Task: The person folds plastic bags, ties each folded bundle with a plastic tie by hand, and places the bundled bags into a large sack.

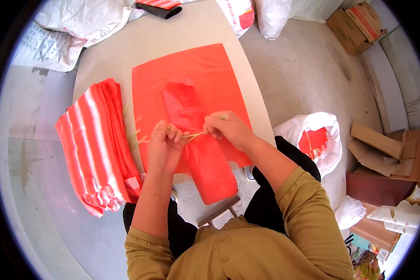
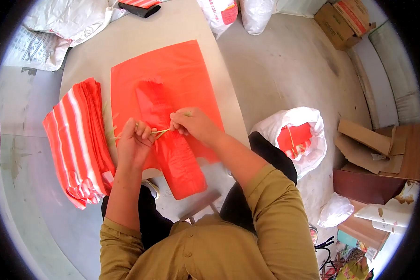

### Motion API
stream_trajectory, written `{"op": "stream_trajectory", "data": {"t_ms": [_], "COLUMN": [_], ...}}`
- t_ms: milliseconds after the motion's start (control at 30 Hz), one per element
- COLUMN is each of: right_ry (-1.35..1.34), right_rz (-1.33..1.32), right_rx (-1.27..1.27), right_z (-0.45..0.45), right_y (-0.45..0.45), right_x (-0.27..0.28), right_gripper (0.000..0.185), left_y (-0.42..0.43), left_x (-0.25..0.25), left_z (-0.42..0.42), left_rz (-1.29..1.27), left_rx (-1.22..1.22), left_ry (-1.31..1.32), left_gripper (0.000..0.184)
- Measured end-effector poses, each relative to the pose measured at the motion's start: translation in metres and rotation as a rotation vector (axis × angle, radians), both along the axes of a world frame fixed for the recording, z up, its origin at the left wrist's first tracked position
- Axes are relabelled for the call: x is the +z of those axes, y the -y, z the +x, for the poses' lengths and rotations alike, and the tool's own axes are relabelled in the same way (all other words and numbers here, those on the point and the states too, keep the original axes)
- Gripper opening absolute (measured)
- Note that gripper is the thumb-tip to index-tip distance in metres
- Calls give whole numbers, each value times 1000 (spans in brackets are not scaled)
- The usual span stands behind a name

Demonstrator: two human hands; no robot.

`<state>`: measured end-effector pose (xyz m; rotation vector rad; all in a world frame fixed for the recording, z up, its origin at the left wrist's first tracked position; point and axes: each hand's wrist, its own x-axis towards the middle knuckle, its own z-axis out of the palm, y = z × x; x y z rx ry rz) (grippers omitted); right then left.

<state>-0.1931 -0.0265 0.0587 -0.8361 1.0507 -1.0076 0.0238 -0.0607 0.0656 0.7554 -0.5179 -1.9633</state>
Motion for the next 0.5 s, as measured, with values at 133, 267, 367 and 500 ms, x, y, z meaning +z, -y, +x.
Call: {"op": "stream_trajectory", "data": {"t_ms": [133,267,367,500], "right_ry": [-200,-367,-517,-653], "right_rz": [-71,-223,-357,-579], "right_rx": [52,27,-30,-125], "right_z": [6,16,22,29], "right_y": [0,-4,-10,-16], "right_x": [-1,0,2,-3], "right_gripper": [22,17,12,9], "left_y": [-1,-11,-18,-18], "left_x": [10,24,28,25], "left_z": [-2,-8,-11,-15], "left_rz": [-167,-437,-648,-772], "left_rx": [-35,-168,-331,-341], "left_ry": [56,224,432,335], "left_gripper": [33,29,28,19]}}
